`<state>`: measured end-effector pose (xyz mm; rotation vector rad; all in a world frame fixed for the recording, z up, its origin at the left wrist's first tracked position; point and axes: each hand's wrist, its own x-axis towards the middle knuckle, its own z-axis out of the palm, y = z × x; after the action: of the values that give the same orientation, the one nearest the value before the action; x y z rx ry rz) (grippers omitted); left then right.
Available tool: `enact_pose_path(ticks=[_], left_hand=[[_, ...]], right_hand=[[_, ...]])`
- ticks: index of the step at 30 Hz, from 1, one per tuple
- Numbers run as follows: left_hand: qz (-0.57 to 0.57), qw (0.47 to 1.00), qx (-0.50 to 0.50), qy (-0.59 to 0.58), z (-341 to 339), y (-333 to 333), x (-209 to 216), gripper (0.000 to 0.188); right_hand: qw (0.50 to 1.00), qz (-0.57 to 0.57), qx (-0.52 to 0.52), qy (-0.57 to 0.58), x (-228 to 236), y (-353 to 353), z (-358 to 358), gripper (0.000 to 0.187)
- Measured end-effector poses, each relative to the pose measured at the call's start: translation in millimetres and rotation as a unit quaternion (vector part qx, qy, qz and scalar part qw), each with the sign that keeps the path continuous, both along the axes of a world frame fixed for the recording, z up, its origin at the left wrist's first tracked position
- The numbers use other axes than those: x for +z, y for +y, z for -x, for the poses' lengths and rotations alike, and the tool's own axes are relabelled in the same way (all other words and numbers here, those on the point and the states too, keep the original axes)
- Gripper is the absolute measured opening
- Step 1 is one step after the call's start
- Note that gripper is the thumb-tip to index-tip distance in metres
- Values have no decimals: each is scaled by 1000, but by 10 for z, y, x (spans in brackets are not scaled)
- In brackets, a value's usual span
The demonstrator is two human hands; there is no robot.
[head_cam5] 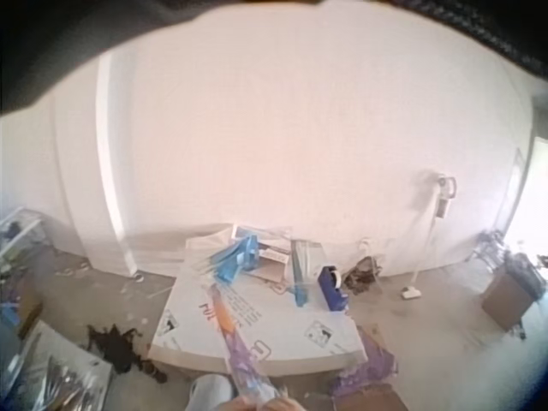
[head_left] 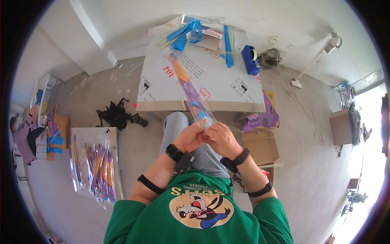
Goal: Assembling a character-themed kite by folding and taping the plastic film.
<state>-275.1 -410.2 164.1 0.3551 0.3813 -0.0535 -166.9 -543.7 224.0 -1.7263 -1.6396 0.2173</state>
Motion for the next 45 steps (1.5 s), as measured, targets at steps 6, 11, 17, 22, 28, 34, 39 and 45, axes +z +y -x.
enact_pose_path(ticks=[6, 11, 17, 22, 28, 34, 39, 45], left_hand=[[-8, 1000, -4, -7, -26, 14, 38, 64], [-49, 999, -6, 5, -39, 21, 99, 65], [-61, 998, 22, 16, -46, 113, 20, 58], [-60, 998, 25, 21, -112, 108, 79, 54], [-76, 995, 57, 4, -98, 295, 167, 54], [-77, 996, 43, -8, 6, 433, 310, 52], [-65, 997, 32, 18, 49, 402, 281, 43], [-31, 999, 28, -5, 108, 422, 276, 50]], right_hand=[[999, 41, 10, -14, -21, 51, -51, 15], [998, 59, 20, -21, -15, 83, -75, 14], [998, 41, 36, 27, 132, 101, -127, 16], [992, 41, 41, 115, 188, 32, -267, 15], [935, 77, -1, 347, 239, -171, -443, 11], [701, -186, -69, 685, 36, -523, -828, 9], [915, 219, -337, -42, -582, -1063, -1208, 30], [917, 151, -316, 192, -394, -831, -1011, 48]])
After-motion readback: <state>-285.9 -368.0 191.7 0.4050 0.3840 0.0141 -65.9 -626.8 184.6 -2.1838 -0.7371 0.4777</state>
